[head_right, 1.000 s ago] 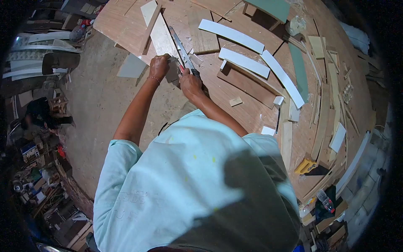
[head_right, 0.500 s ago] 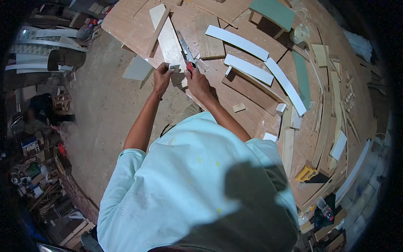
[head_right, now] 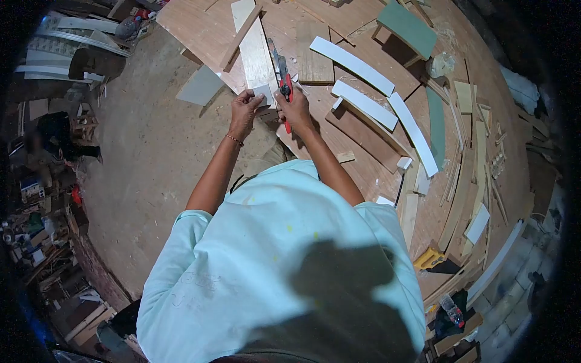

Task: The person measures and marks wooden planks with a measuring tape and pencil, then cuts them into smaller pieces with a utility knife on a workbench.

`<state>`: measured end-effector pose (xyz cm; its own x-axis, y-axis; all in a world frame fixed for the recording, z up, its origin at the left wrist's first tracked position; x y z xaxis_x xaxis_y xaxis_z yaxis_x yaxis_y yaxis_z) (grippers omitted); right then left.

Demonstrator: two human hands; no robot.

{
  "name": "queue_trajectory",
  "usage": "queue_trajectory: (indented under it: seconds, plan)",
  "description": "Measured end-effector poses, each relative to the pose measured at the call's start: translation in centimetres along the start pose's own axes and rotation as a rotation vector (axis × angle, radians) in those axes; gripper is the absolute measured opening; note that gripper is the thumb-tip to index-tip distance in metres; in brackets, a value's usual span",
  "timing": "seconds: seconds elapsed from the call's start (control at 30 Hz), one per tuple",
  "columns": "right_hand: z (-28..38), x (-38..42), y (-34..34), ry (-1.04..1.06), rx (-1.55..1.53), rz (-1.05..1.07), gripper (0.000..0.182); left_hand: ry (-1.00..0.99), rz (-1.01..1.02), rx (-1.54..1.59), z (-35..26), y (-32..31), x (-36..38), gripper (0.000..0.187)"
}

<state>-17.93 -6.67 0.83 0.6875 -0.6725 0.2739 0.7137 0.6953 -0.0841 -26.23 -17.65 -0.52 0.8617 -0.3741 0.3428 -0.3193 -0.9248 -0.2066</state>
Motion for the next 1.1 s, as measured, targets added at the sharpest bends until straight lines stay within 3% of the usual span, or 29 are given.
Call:
queue_trajectory:
  seconds: [0.33, 0.5, 0.73, 0.8, 0.93, 1.0, 1.1]
  plan:
    - [0.3, 0.4, -0.8, -0.04, -0.048, 0.092, 0.02, -0.031, 0.007, 0.042, -0.3, -0.2, 1.4, 0.009]
    - [-0.8, 0.3, -0.7, -0.03, 0.026, 0.1, 0.02, -0.348, -0.019, -0.2, -2.4, -0.1, 1.9, 0.011]
    - [-2.0, 1.0, -0.9, -0.1, 0.029, 0.136, 0.031, -0.49, -0.081, -0.302, -2.4, 0.4, 2.2, 0.017]
    - [-2.6, 0.7, -0.9, -0.091, 0.041, 0.141, 0.032, -0.692, -0.081, -0.514, -3.6, 0.0, 3.0, 0.025]
    - [-3.1, 0.7, -0.9, -0.083, 0.063, 0.16, 0.033, -0.706, -0.087, -0.713, -3.3, -0.4, 3.4, 0.029]
    - [-3.4, 0.8, -0.8, -0.104, 0.051, 0.148, 0.034, -0.928, -0.134, -0.821, -4.2, -1.0, 4.7, 0.03]
    - [-4.2, 0.4, -0.6, -0.103, 0.053, 0.138, 0.035, -1.004, -0.168, -0.861, -4.3, -0.9, 5.3, 0.03]
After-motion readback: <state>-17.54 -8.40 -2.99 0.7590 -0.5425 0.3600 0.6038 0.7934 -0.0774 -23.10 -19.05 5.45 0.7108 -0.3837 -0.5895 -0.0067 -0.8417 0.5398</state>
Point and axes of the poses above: each hand's wrist, its own x-axis away from the middle knuckle, its own y-axis out of the back of the hand, z = x × y, the point moved 9 cm from there along -x, towards the middle knuckle, and after that the axes turned 10 degrees about -z, right-handed, at the moved point
